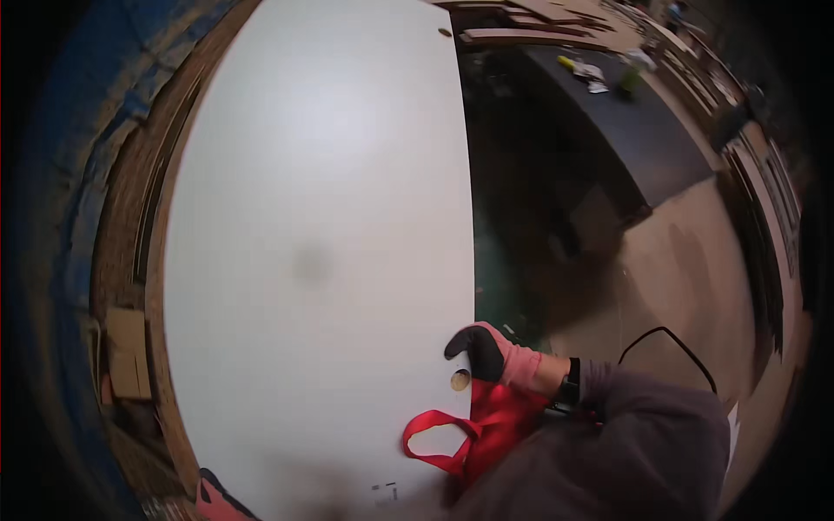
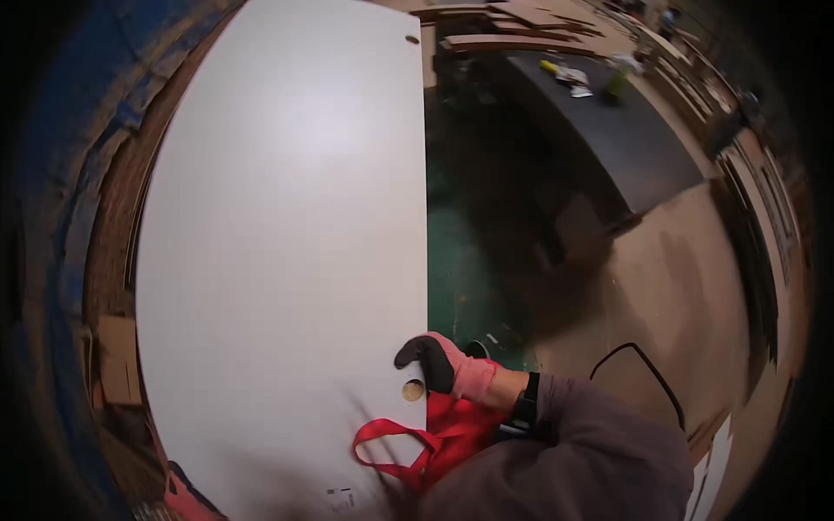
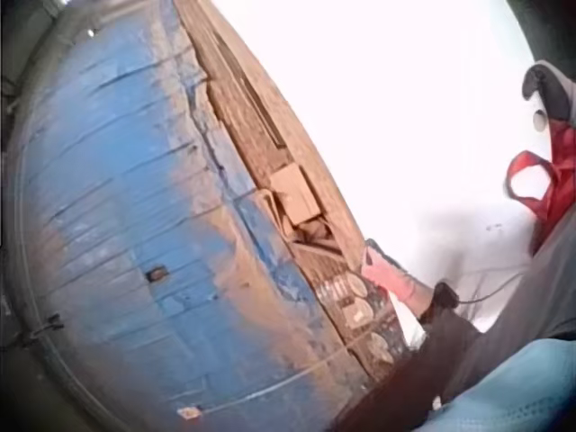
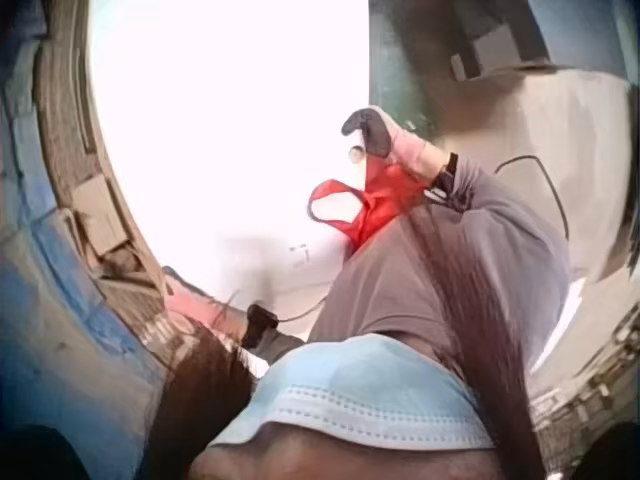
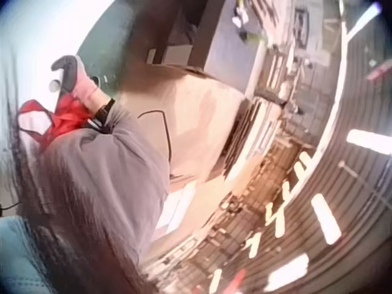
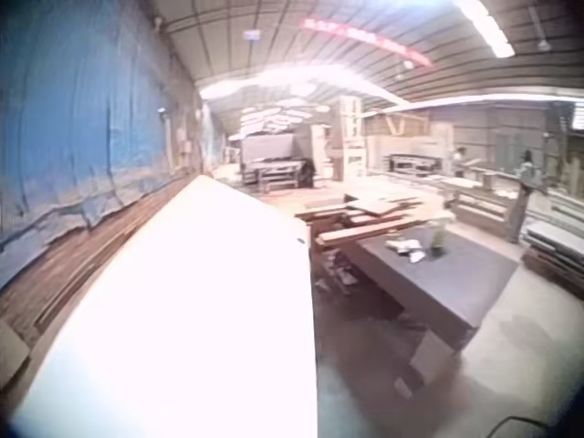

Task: Scraping and cleaning a large furniture board with liquid and a cloth in a factory setting.

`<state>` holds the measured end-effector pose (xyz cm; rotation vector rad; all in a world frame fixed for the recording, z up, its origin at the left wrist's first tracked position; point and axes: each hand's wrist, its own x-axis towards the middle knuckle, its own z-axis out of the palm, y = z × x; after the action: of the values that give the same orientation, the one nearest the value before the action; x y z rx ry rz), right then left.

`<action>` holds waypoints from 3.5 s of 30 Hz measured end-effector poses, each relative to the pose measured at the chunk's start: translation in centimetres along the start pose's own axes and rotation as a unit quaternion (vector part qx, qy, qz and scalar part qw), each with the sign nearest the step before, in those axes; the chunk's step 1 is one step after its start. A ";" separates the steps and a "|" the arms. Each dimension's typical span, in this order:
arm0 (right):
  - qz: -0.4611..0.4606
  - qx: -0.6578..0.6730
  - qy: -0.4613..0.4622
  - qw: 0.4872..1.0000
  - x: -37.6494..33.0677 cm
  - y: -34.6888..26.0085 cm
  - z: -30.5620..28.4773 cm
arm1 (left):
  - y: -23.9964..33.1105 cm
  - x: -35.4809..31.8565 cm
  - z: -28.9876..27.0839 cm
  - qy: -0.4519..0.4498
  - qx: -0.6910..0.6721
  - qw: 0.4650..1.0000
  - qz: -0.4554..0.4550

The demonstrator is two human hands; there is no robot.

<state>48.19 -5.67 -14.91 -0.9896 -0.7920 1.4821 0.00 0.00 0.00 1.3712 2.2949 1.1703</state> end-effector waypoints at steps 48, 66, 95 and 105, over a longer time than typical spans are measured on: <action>-0.136 0.555 0.333 0.750 -28.4 -16.8 -39.2 | 56.5 -37.6 59.0 -0.394 0.063 0.773 0.493; -0.004 0.495 0.358 0.792 -30.9 -29.1 -64.6 | 65.9 -50.9 72.2 -0.373 0.134 0.819 0.415; 0.326 0.044 0.428 0.842 -28.2 -31.6 -70.8 | 77.8 -51.4 74.1 -0.320 0.092 0.693 0.639; 0.359 -0.064 0.358 0.859 -27.8 -32.8 -71.2 | 71.3 -47.2 88.0 -0.290 0.134 0.878 0.356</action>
<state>127.04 -31.81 -11.33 -1.9239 0.0595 1.4776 119.24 24.54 -15.35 2.3922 1.5814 0.4382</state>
